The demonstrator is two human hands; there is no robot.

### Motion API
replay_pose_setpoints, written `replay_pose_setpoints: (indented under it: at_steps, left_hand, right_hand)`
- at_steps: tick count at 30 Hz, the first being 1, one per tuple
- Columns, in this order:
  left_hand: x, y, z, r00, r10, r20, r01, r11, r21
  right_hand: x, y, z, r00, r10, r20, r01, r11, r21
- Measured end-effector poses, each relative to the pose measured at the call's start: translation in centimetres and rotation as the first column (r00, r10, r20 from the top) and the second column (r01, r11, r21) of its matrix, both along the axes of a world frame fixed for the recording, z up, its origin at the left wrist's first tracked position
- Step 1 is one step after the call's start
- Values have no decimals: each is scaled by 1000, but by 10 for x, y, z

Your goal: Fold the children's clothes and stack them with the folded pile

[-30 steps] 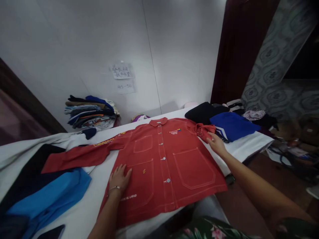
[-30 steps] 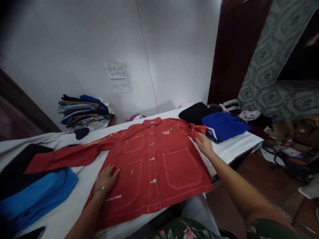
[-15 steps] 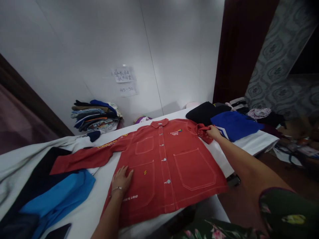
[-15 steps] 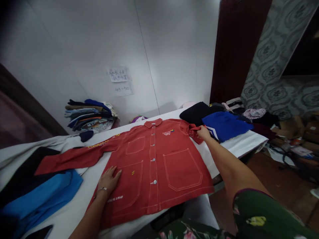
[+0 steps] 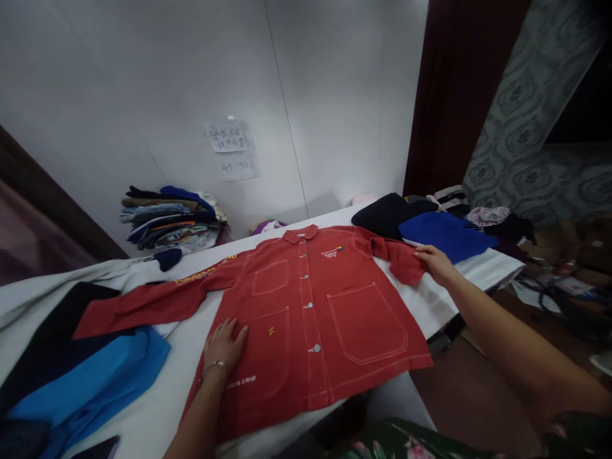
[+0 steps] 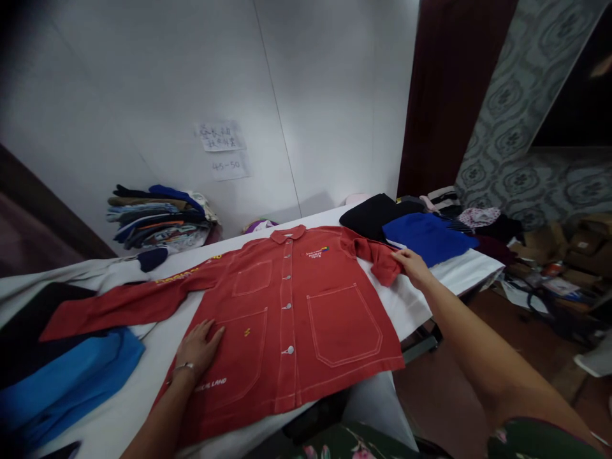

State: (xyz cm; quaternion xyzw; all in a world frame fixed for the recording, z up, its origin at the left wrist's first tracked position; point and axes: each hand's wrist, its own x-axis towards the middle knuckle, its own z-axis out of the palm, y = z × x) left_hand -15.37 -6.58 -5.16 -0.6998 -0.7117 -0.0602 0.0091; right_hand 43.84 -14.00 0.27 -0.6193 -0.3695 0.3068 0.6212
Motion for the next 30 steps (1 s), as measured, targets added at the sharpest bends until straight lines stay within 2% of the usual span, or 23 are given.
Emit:
replay_pose_setpoints:
  at_steps: [2,5,11,13,15,16,19,22,25,27,30]
  left_hand:
    - [0,0,-1,1000,-3,5,3,1000,12]
    - [-1,-1,-2,1000,-5,7,5,1000,22]
    - [2,-3,4,1000,0,-6,0,1000,-4]
    - [3,-4,6,1000,7,-10,-7,1000,-20]
    - [4,-4,6,1000,9,-15,-10,1000,-21]
    - [3,-4,5,1000,8,-17,-9,1000,-16]
    - [3,-3,3,1000,0,-28,0,1000,1]
    - [1,-2,2,1000,-2,-29,2,1000,0]
    - [0,-2,0,1000,-5,-12,5,1000,6]
    - [-1,-1,-1,1000,-8,-6,8,1000,16]
    - [-2,-1,-3,1000,-10,-5,10,999,34]
  right_hand:
    - [1,9,7,992,-124,-39,125,992,28]
    - [4,23,28,980,-200,-16,201,976,80]
    - [2,37,83,959,-181,220,169,983,69]
    - [1,36,99,959,-101,264,65,988,143]
    - [4,36,113,966,3,260,-47,986,163]
    - [7,35,118,968,21,250,-57,989,139]
    - [20,36,132,974,-52,220,43,998,47]
    - [29,34,139,993,-44,111,47,999,-22]
    - [29,28,135,990,-8,-139,-2,997,-71]
    - [25,22,125,961,5,-276,-26,997,-71]
    - [18,11,99,940,11,-342,-43,995,-88]
